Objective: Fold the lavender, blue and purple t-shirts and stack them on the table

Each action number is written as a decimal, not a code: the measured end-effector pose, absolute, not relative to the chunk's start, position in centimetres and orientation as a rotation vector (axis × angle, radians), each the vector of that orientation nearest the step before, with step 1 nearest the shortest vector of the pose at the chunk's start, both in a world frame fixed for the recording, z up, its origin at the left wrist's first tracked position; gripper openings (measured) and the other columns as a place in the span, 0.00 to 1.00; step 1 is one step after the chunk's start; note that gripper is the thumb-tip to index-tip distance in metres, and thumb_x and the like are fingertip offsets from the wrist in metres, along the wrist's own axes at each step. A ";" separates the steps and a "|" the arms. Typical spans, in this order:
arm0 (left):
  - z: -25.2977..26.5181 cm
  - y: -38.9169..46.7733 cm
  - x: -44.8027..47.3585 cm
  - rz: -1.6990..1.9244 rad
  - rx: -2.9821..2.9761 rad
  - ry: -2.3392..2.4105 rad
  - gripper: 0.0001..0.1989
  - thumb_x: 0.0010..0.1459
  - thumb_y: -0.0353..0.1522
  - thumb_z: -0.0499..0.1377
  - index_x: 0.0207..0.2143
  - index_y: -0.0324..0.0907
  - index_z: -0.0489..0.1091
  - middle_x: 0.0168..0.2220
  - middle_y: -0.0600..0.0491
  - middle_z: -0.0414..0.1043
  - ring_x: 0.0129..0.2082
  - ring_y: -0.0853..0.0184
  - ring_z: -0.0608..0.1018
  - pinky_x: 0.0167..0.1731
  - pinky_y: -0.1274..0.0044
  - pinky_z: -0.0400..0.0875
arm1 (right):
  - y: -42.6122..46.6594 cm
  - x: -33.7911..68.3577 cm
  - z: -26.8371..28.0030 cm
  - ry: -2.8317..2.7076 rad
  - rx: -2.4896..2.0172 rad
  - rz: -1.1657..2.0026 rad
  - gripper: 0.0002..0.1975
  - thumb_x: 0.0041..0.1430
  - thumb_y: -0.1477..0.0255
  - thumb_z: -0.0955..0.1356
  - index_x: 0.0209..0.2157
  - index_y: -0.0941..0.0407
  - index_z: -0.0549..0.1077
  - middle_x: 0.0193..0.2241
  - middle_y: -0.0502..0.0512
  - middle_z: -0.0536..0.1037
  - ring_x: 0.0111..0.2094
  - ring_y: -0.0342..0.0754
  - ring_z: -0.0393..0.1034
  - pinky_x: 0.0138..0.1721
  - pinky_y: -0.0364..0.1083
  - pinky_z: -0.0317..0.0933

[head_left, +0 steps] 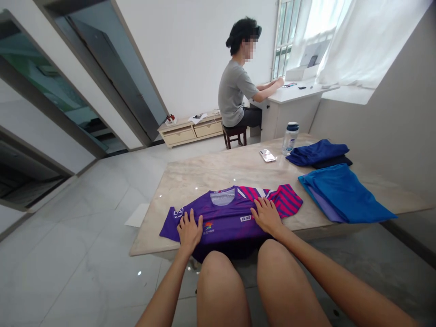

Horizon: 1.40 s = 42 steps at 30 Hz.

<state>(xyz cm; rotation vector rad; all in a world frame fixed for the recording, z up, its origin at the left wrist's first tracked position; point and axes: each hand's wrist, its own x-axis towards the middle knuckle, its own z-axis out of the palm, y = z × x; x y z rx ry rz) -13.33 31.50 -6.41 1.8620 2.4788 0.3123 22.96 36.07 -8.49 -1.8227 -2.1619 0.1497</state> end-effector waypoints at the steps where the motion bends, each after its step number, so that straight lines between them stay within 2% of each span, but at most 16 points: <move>1: -6.1 31.7 -13.8 0.308 1.889 2.474 0.36 0.76 0.48 0.46 0.76 0.37 0.63 0.77 0.29 0.60 0.77 0.36 0.63 0.71 0.43 0.59 | 36.4 22.8 -8.2 -2.161 -1.797 0.162 0.30 0.78 0.61 0.59 0.72 0.57 0.72 0.74 0.69 0.69 0.77 0.67 0.56 0.76 0.69 0.48; 4: -6.0 32.7 -15.0 0.300 2.086 2.300 0.32 0.77 0.44 0.46 0.75 0.43 0.66 0.79 0.38 0.59 0.80 0.46 0.59 0.77 0.49 0.51 | 37.8 21.9 -8.2 -2.207 -1.732 0.236 0.30 0.79 0.61 0.57 0.74 0.55 0.69 0.77 0.65 0.64 0.80 0.64 0.50 0.78 0.66 0.47; 7: -7.0 34.1 -15.2 0.249 2.083 2.199 0.32 0.78 0.45 0.47 0.78 0.48 0.62 0.81 0.44 0.53 0.81 0.49 0.56 0.78 0.51 0.50 | 39.4 21.2 -9.0 -2.256 -1.755 0.244 0.33 0.79 0.59 0.57 0.78 0.54 0.63 0.79 0.62 0.59 0.81 0.63 0.47 0.78 0.68 0.45; 10: -7.9 36.1 -14.9 0.215 2.031 2.285 0.34 0.78 0.46 0.46 0.80 0.48 0.57 0.82 0.45 0.49 0.82 0.48 0.52 0.79 0.51 0.48 | 41.5 21.1 -9.9 -2.271 -1.772 0.154 0.35 0.80 0.56 0.56 0.80 0.56 0.59 0.80 0.61 0.55 0.82 0.63 0.44 0.80 0.67 0.40; 19: -7.7 45.8 -16.2 0.277 2.028 2.336 0.38 0.77 0.50 0.48 0.80 0.40 0.56 0.81 0.42 0.52 0.82 0.50 0.54 0.80 0.54 0.48 | 52.0 21.2 -10.3 -2.289 -1.733 0.114 0.36 0.81 0.53 0.55 0.80 0.57 0.59 0.81 0.63 0.55 0.81 0.64 0.45 0.79 0.67 0.41; 22: -7.2 48.2 -16.0 0.291 2.004 2.315 0.38 0.77 0.49 0.48 0.80 0.38 0.55 0.82 0.41 0.51 0.82 0.49 0.52 0.80 0.52 0.46 | 54.1 20.4 -9.7 -2.262 -1.747 0.104 0.36 0.81 0.55 0.56 0.79 0.58 0.59 0.80 0.65 0.55 0.81 0.67 0.46 0.79 0.71 0.40; 25: -6.6 47.6 -14.5 0.321 2.063 2.248 0.37 0.78 0.45 0.47 0.81 0.39 0.52 0.82 0.40 0.50 0.82 0.48 0.51 0.79 0.46 0.43 | 52.8 18.9 -8.7 -2.311 -1.658 0.034 0.34 0.80 0.61 0.57 0.79 0.60 0.59 0.80 0.67 0.55 0.81 0.67 0.43 0.78 0.75 0.32; 27: -6.6 45.0 -13.1 0.397 2.198 2.171 0.35 0.78 0.43 0.46 0.82 0.41 0.50 0.82 0.41 0.49 0.82 0.51 0.52 0.79 0.46 0.40 | 49.7 18.1 -8.5 -2.378 -1.519 -0.013 0.34 0.80 0.63 0.57 0.80 0.61 0.57 0.81 0.65 0.52 0.82 0.63 0.38 0.80 0.70 0.29; 29: -7.0 41.4 -12.2 0.457 2.305 2.102 0.34 0.79 0.43 0.45 0.82 0.44 0.50 0.82 0.43 0.50 0.82 0.54 0.53 0.80 0.48 0.40 | 45.8 18.0 -8.9 -2.387 -1.497 0.010 0.34 0.81 0.61 0.56 0.80 0.61 0.57 0.82 0.64 0.50 0.83 0.60 0.37 0.81 0.65 0.32; 31: -7.8 37.8 -12.1 0.409 2.318 2.063 0.34 0.79 0.44 0.45 0.81 0.45 0.54 0.81 0.43 0.52 0.82 0.53 0.55 0.80 0.49 0.43 | 42.3 18.8 -9.3 -2.366 -1.612 0.093 0.35 0.81 0.59 0.56 0.80 0.62 0.58 0.81 0.65 0.51 0.83 0.62 0.39 0.81 0.66 0.36; 34: -8.5 33.9 -13.8 0.307 2.237 2.111 0.34 0.77 0.43 0.45 0.78 0.38 0.60 0.79 0.39 0.57 0.80 0.49 0.59 0.78 0.49 0.50 | 39.3 21.5 -8.7 -2.425 -1.683 0.260 0.34 0.81 0.58 0.58 0.79 0.61 0.60 0.80 0.66 0.54 0.81 0.63 0.46 0.79 0.65 0.44; 36: -8.2 32.7 -15.6 0.299 2.212 2.107 0.34 0.75 0.43 0.46 0.75 0.36 0.64 0.78 0.37 0.59 0.79 0.47 0.61 0.77 0.48 0.55 | 38.8 24.0 -7.0 -2.505 -1.635 0.353 0.31 0.80 0.60 0.61 0.75 0.60 0.67 0.77 0.67 0.62 0.78 0.62 0.56 0.77 0.60 0.52; 38: -7.3 32.2 -17.7 0.346 2.201 2.076 0.33 0.72 0.43 0.48 0.72 0.37 0.69 0.76 0.37 0.64 0.77 0.46 0.66 0.75 0.49 0.60 | 39.2 26.7 -4.7 -2.465 -1.680 0.413 0.26 0.79 0.63 0.64 0.69 0.60 0.74 0.70 0.70 0.73 0.72 0.61 0.68 0.73 0.55 0.59; 40: -6.0 32.0 -19.9 0.441 2.146 2.034 0.32 0.68 0.45 0.49 0.65 0.36 0.74 0.69 0.35 0.74 0.71 0.46 0.75 0.71 0.53 0.67 | 40.1 29.5 -2.4 -2.230 -1.853 0.475 0.20 0.77 0.66 0.66 0.63 0.59 0.79 0.63 0.68 0.81 0.66 0.60 0.75 0.67 0.51 0.64; 42: -4.7 32.1 -22.1 0.556 2.036 2.044 0.30 0.65 0.47 0.49 0.58 0.38 0.76 0.60 0.36 0.82 0.61 0.48 0.82 0.64 0.58 0.75 | 41.1 32.1 -0.8 -1.944 -2.023 0.529 0.17 0.76 0.69 0.68 0.59 0.58 0.81 0.59 0.66 0.84 0.62 0.58 0.77 0.63 0.48 0.65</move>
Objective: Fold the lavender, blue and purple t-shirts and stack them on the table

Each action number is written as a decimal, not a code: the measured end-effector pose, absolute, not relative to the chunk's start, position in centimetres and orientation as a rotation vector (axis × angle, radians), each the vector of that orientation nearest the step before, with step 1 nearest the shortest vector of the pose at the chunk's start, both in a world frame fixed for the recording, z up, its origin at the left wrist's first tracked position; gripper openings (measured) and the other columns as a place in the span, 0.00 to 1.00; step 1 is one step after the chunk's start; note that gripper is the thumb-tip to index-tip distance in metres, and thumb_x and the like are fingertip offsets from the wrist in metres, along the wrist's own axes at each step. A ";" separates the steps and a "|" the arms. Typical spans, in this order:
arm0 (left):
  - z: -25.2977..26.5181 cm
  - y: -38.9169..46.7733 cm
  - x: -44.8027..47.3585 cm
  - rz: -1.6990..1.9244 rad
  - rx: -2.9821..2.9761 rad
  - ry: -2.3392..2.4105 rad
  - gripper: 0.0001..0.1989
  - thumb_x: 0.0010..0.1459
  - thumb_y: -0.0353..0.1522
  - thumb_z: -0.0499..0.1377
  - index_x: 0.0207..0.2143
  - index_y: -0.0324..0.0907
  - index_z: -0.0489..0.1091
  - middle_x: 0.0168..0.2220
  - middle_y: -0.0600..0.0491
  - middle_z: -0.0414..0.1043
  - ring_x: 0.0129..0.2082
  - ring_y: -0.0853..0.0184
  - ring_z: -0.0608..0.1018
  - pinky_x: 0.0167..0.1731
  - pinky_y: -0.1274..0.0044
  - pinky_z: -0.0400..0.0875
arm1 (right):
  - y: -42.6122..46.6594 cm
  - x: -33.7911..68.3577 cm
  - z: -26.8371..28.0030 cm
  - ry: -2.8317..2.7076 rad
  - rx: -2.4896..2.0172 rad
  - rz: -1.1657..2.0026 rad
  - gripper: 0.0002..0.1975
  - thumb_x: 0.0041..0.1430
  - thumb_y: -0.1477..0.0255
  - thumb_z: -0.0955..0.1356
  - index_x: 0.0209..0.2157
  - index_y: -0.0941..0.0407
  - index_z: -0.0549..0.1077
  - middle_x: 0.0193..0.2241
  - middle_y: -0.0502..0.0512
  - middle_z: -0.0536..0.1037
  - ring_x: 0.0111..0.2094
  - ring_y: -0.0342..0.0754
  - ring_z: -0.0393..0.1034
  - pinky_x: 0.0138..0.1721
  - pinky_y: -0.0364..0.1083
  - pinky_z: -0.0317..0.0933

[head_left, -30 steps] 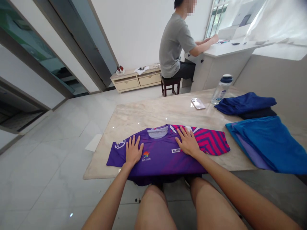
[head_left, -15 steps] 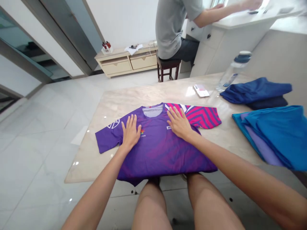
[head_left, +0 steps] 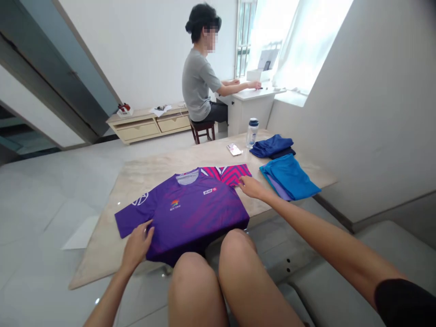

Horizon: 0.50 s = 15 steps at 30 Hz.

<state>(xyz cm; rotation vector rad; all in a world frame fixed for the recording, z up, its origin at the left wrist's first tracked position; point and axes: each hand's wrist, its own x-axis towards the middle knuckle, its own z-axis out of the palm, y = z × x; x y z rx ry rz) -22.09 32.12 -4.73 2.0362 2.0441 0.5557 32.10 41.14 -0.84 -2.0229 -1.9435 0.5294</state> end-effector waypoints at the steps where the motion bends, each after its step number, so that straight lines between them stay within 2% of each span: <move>1: -4.2 32.2 -23.1 0.591 1.968 2.096 0.28 0.66 0.47 0.48 0.54 0.40 0.76 0.56 0.38 0.84 0.57 0.48 0.85 0.59 0.59 0.78 | 41.6 33.3 -0.4 -1.827 -2.091 0.544 0.16 0.75 0.70 0.69 0.58 0.58 0.81 0.57 0.66 0.84 0.61 0.58 0.78 0.60 0.47 0.66; 4: -3.5 32.2 -25.2 0.428 1.827 2.326 0.25 0.69 0.48 0.42 0.41 0.45 0.73 0.43 0.39 0.85 0.46 0.44 0.86 0.45 0.59 0.79 | 42.7 36.2 -0.5 -1.628 -2.260 0.516 0.14 0.74 0.70 0.69 0.55 0.60 0.82 0.53 0.67 0.86 0.57 0.58 0.80 0.57 0.46 0.67; 6: -3.8 31.7 -25.4 0.240 1.860 2.408 0.26 0.71 0.47 0.37 0.36 0.46 0.70 0.39 0.38 0.83 0.43 0.42 0.85 0.41 0.59 0.76 | 43.3 37.3 -1.4 -1.565 -2.359 0.470 0.15 0.74 0.68 0.69 0.55 0.59 0.82 0.56 0.68 0.84 0.60 0.60 0.78 0.60 0.49 0.66; 9: -4.8 30.9 -24.4 0.168 2.003 2.505 0.28 0.74 0.43 0.34 0.37 0.44 0.70 0.43 0.34 0.81 0.46 0.42 0.82 0.43 0.60 0.71 | 45.0 37.9 -3.0 -1.546 -2.492 0.387 0.22 0.76 0.59 0.67 0.58 0.60 0.80 0.63 0.75 0.77 0.67 0.67 0.70 0.65 0.56 0.62; 12: -5.4 30.8 -23.8 0.198 1.957 2.555 0.27 0.76 0.42 0.35 0.37 0.44 0.70 0.41 0.37 0.80 0.45 0.47 0.81 0.43 0.63 0.67 | 47.8 37.6 -4.4 -1.377 -2.617 0.351 0.33 0.75 0.48 0.64 0.59 0.62 0.80 0.67 0.81 0.71 0.70 0.73 0.64 0.68 0.65 0.59; 15: -5.8 30.9 -24.0 0.274 1.914 2.552 0.25 0.76 0.41 0.38 0.35 0.45 0.69 0.38 0.41 0.79 0.44 0.49 0.79 0.43 0.64 0.66 | 50.4 36.9 -5.3 -1.293 -2.608 0.364 0.32 0.69 0.47 0.70 0.55 0.61 0.82 0.64 0.80 0.74 0.67 0.73 0.67 0.66 0.66 0.60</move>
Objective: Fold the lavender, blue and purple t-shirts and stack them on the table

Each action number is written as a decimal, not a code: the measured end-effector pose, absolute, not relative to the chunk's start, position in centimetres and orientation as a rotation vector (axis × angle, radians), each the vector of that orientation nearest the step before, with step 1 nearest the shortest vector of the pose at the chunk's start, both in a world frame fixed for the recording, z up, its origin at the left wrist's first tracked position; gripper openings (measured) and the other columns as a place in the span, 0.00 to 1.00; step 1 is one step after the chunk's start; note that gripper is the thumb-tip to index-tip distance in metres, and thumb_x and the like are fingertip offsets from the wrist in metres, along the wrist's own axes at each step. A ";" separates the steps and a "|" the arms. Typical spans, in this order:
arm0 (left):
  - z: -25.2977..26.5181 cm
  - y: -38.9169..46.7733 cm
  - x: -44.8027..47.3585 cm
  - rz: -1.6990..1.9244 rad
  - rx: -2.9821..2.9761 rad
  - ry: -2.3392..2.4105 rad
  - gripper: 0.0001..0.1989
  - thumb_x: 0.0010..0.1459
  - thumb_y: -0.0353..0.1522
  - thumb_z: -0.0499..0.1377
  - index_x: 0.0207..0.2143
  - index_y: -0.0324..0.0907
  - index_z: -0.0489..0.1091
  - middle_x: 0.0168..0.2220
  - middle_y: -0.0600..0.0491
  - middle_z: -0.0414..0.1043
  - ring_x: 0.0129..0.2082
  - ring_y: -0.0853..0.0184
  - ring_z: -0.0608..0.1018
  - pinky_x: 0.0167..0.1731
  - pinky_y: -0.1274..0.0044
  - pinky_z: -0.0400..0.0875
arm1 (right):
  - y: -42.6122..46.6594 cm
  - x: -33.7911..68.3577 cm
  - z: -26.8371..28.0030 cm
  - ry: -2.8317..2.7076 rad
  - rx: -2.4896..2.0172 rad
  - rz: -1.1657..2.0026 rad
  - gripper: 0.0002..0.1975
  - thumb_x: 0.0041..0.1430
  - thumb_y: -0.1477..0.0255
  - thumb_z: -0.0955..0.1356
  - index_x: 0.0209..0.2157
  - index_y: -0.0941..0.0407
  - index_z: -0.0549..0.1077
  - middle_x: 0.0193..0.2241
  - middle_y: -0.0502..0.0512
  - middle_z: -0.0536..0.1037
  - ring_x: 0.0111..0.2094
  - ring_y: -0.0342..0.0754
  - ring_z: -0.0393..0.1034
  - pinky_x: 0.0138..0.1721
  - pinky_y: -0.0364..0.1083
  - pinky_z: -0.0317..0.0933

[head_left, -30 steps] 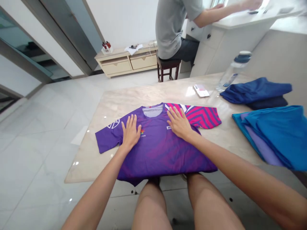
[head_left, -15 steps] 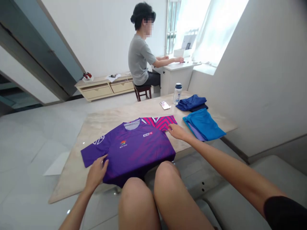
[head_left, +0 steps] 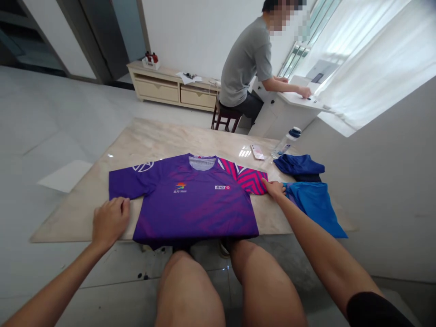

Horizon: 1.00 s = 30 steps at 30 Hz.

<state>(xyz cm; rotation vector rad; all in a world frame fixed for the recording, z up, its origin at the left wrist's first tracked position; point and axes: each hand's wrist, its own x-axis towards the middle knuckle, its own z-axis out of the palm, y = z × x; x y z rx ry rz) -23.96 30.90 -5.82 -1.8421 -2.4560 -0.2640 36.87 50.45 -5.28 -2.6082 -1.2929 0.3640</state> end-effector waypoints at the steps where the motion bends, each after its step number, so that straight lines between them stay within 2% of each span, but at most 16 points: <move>1: -5.9 30.9 -24.0 -0.283 -1.838 -2.463 0.23 0.76 0.40 0.39 0.34 0.45 0.69 0.38 0.41 0.78 0.44 0.49 0.79 0.43 0.64 0.65 | 51.0 36.6 -5.3 -1.326 -2.575 0.381 0.28 0.68 0.50 0.72 0.53 0.61 0.82 0.60 0.78 0.78 0.64 0.71 0.70 0.64 0.64 0.63; 4: -6.2 30.8 -24.1 -0.339 -1.855 -2.451 0.21 0.75 0.39 0.42 0.33 0.46 0.69 0.36 0.41 0.77 0.43 0.47 0.78 0.43 0.62 0.66 | 51.7 36.0 -4.6 -1.387 -2.475 0.406 0.20 0.71 0.60 0.70 0.51 0.61 0.82 0.51 0.70 0.84 0.54 0.62 0.77 0.57 0.54 0.68; 7: -6.2 30.8 -24.0 -0.359 -1.856 -2.442 0.21 0.75 0.38 0.42 0.33 0.46 0.69 0.37 0.40 0.78 0.43 0.48 0.78 0.44 0.62 0.66 | 51.4 35.3 -3.0 -1.425 -2.434 0.323 0.21 0.75 0.64 0.66 0.58 0.65 0.77 0.53 0.72 0.84 0.53 0.59 0.78 0.54 0.49 0.69; 10: -5.9 30.8 -23.8 -0.332 -1.849 -2.441 0.21 0.75 0.37 0.41 0.35 0.44 0.70 0.38 0.40 0.79 0.43 0.48 0.79 0.44 0.63 0.65 | 50.9 34.5 -1.2 -1.501 -2.405 0.244 0.22 0.75 0.65 0.66 0.61 0.65 0.77 0.56 0.73 0.83 0.57 0.59 0.77 0.55 0.49 0.68; 15: -5.7 30.9 -23.6 -0.299 -1.867 -2.429 0.24 0.76 0.37 0.40 0.37 0.41 0.73 0.39 0.39 0.79 0.44 0.48 0.80 0.45 0.63 0.66 | 50.9 32.0 1.8 -1.647 -2.365 0.196 0.18 0.73 0.66 0.69 0.54 0.64 0.83 0.54 0.75 0.84 0.59 0.63 0.78 0.59 0.51 0.66; 18: -5.9 31.0 -23.6 -0.301 -1.858 -2.419 0.25 0.76 0.37 0.40 0.38 0.40 0.74 0.39 0.39 0.80 0.44 0.47 0.80 0.44 0.63 0.64 | 51.3 28.8 3.6 -1.736 -2.289 0.167 0.17 0.73 0.68 0.69 0.53 0.64 0.83 0.54 0.75 0.84 0.59 0.64 0.79 0.60 0.52 0.67; 20: -6.1 31.0 -23.7 -0.304 -1.856 -2.411 0.25 0.76 0.38 0.40 0.38 0.41 0.74 0.39 0.39 0.80 0.44 0.47 0.80 0.43 0.63 0.63 | 51.3 26.2 4.6 -1.822 -2.155 0.322 0.18 0.74 0.67 0.69 0.56 0.63 0.80 0.52 0.72 0.85 0.53 0.61 0.82 0.56 0.52 0.72; 22: -6.3 31.0 -23.8 -0.305 -1.854 -2.403 0.25 0.76 0.38 0.40 0.37 0.41 0.74 0.39 0.39 0.81 0.44 0.47 0.80 0.43 0.63 0.63 | 51.0 23.8 5.3 -1.862 -1.957 0.669 0.20 0.75 0.64 0.68 0.61 0.61 0.74 0.48 0.67 0.87 0.41 0.55 0.84 0.45 0.51 0.77; 25: -6.3 31.0 -23.7 -0.304 -1.849 -2.393 0.24 0.75 0.38 0.41 0.36 0.42 0.74 0.39 0.40 0.81 0.44 0.48 0.80 0.42 0.64 0.62 | 50.3 21.9 5.7 -1.761 -1.723 1.034 0.19 0.78 0.63 0.64 0.64 0.57 0.67 0.47 0.63 0.87 0.31 0.49 0.82 0.30 0.46 0.75; 27: -6.3 30.9 -23.6 -0.308 -1.842 -2.399 0.23 0.75 0.38 0.42 0.36 0.42 0.75 0.39 0.40 0.81 0.44 0.49 0.80 0.42 0.64 0.62 | 49.6 22.1 5.3 -1.717 -1.716 0.998 0.16 0.77 0.67 0.63 0.62 0.56 0.66 0.48 0.62 0.86 0.32 0.47 0.82 0.29 0.44 0.74; 30: -6.3 30.9 -23.5 -0.313 -1.837 -2.422 0.23 0.75 0.38 0.43 0.36 0.42 0.75 0.39 0.41 0.81 0.44 0.49 0.80 0.43 0.64 0.62 | 47.8 24.4 3.3 -1.768 -1.894 0.692 0.14 0.75 0.69 0.63 0.57 0.57 0.70 0.45 0.60 0.86 0.33 0.47 0.81 0.35 0.44 0.72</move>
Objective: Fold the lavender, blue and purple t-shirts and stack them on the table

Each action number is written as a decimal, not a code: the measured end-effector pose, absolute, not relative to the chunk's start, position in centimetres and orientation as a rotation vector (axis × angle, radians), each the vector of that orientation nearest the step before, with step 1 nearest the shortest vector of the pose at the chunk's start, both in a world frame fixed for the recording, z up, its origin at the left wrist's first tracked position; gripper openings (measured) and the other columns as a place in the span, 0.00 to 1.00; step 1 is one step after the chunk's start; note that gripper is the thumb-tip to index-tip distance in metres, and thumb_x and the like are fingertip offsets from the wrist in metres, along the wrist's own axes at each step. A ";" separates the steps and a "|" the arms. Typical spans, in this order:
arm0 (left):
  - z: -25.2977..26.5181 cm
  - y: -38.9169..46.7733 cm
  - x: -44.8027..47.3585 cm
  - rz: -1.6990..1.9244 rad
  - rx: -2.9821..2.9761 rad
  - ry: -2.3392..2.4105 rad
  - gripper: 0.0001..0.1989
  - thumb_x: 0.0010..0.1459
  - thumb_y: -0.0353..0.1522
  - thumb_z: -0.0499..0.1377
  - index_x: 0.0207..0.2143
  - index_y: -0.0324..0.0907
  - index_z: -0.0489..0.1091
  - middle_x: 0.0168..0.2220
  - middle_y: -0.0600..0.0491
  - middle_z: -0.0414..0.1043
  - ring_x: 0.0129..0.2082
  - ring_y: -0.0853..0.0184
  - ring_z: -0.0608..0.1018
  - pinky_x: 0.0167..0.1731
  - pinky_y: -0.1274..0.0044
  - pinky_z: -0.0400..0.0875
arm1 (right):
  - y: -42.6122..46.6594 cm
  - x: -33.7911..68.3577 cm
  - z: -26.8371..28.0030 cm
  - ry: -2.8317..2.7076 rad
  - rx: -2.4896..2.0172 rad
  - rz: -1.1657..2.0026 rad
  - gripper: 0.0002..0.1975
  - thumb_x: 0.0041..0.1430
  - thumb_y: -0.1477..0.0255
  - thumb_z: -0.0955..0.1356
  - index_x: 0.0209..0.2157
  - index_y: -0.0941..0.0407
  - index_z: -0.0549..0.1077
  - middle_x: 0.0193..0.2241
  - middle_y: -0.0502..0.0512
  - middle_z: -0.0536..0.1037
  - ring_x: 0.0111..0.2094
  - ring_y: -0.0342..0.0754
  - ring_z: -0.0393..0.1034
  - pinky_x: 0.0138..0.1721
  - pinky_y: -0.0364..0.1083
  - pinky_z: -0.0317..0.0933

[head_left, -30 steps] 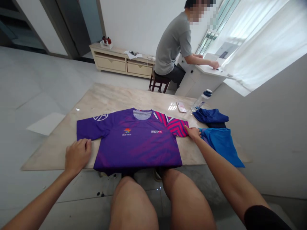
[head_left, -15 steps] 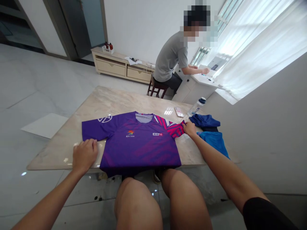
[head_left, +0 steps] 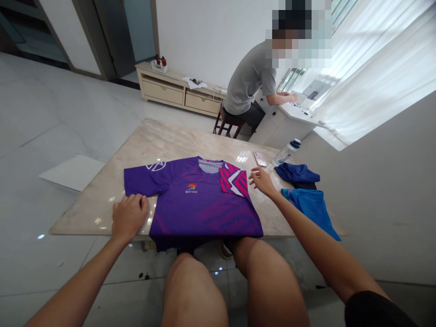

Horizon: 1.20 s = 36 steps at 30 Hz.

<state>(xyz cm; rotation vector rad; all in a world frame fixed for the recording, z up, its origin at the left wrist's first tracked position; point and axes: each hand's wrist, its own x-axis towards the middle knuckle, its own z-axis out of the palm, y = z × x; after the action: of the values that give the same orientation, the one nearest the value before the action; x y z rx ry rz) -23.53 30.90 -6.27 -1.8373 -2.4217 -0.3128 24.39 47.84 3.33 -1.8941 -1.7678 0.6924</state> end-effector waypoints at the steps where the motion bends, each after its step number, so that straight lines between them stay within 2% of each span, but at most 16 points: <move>1: -6.3 30.9 -23.6 -0.315 -1.837 -2.428 0.23 0.75 0.38 0.43 0.36 0.42 0.75 0.39 0.41 0.81 0.45 0.50 0.80 0.43 0.64 0.62 | 47.0 25.5 2.4 -1.799 -1.980 0.545 0.14 0.75 0.68 0.63 0.55 0.58 0.73 0.43 0.60 0.86 0.34 0.48 0.81 0.37 0.45 0.71; 4: -6.6 30.9 -23.8 -0.333 -1.840 -2.430 0.22 0.75 0.38 0.44 0.36 0.42 0.75 0.40 0.41 0.81 0.46 0.49 0.80 0.43 0.65 0.62 | 43.8 29.0 -0.7 -1.887 -2.223 0.153 0.17 0.77 0.64 0.62 0.45 0.59 0.78 0.40 0.65 0.85 0.40 0.54 0.81 0.40 0.47 0.65; 7: -6.9 30.8 -24.0 -0.329 -1.839 -2.418 0.22 0.76 0.38 0.44 0.36 0.42 0.75 0.40 0.40 0.80 0.46 0.49 0.80 0.43 0.65 0.63 | 40.8 31.7 -3.6 -1.907 -2.396 0.023 0.22 0.80 0.63 0.60 0.42 0.58 0.81 0.39 0.66 0.86 0.41 0.56 0.81 0.38 0.47 0.58; 13: -7.4 30.9 -24.7 -0.215 -1.816 -2.448 0.20 0.77 0.35 0.46 0.37 0.44 0.74 0.41 0.42 0.80 0.48 0.51 0.80 0.46 0.64 0.65 | 39.7 32.6 -7.2 -1.887 -2.406 0.087 0.23 0.79 0.60 0.60 0.39 0.55 0.82 0.36 0.65 0.86 0.37 0.59 0.81 0.33 0.49 0.53; 19: -6.0 30.7 -23.7 -0.164 -1.742 -2.522 0.18 0.78 0.35 0.45 0.38 0.44 0.72 0.43 0.43 0.80 0.51 0.54 0.81 0.48 0.67 0.67 | 39.6 32.4 -6.6 -1.933 -2.338 0.163 0.24 0.79 0.62 0.59 0.40 0.55 0.83 0.37 0.66 0.86 0.39 0.60 0.82 0.34 0.50 0.56; 22: -4.7 31.5 -24.2 -0.210 -1.696 -2.671 0.16 0.78 0.38 0.46 0.43 0.44 0.71 0.45 0.44 0.81 0.50 0.55 0.82 0.48 0.68 0.69 | 39.3 32.4 -6.4 -1.971 -2.299 0.191 0.23 0.79 0.62 0.59 0.40 0.54 0.83 0.38 0.65 0.86 0.39 0.61 0.83 0.34 0.50 0.58; 24: -3.5 32.5 -25.2 -0.248 -1.549 -2.776 0.15 0.77 0.39 0.47 0.49 0.43 0.71 0.51 0.41 0.80 0.51 0.55 0.83 0.48 0.69 0.71 | 39.4 32.4 -6.6 -1.985 -2.274 0.210 0.22 0.79 0.62 0.60 0.40 0.53 0.82 0.38 0.64 0.86 0.39 0.61 0.83 0.34 0.50 0.60; 27: -2.1 34.5 -26.9 -0.239 -1.297 -2.843 0.19 0.75 0.40 0.50 0.54 0.37 0.71 0.56 0.31 0.78 0.54 0.50 0.84 0.48 0.65 0.74 | 40.0 32.6 -7.5 -1.976 -2.259 0.239 0.21 0.78 0.62 0.60 0.38 0.52 0.82 0.39 0.64 0.87 0.37 0.61 0.83 0.34 0.51 0.62; 30: -1.4 36.4 -27.8 -0.183 -1.210 -2.875 0.22 0.70 0.46 0.55 0.49 0.37 0.76 0.49 0.29 0.81 0.50 0.43 0.85 0.46 0.61 0.77 | 40.4 32.5 -8.4 -1.978 -2.228 0.237 0.20 0.78 0.63 0.60 0.38 0.51 0.81 0.41 0.63 0.87 0.38 0.61 0.84 0.33 0.51 0.63; 33: -1.1 38.2 -27.7 -0.119 -1.288 -2.866 0.18 0.64 0.48 0.59 0.38 0.43 0.78 0.39 0.36 0.83 0.44 0.42 0.87 0.43 0.60 0.78 | 40.3 32.2 -8.3 -1.981 -2.193 0.223 0.18 0.78 0.66 0.61 0.40 0.52 0.80 0.43 0.62 0.87 0.42 0.61 0.85 0.33 0.51 0.62; 36: -0.7 39.8 -27.4 -0.089 -1.440 -2.807 0.14 0.61 0.45 0.60 0.30 0.46 0.76 0.30 0.44 0.82 0.38 0.45 0.87 0.39 0.62 0.77 | 40.2 31.9 -7.6 -1.960 -2.190 0.228 0.17 0.78 0.67 0.61 0.42 0.54 0.81 0.43 0.63 0.87 0.43 0.60 0.85 0.33 0.50 0.60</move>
<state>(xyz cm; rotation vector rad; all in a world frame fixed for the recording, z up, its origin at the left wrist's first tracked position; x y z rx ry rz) -27.38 39.79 -0.67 -1.4396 -2.8069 -0.0891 31.87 40.21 -7.58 -2.1902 -1.9597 0.2283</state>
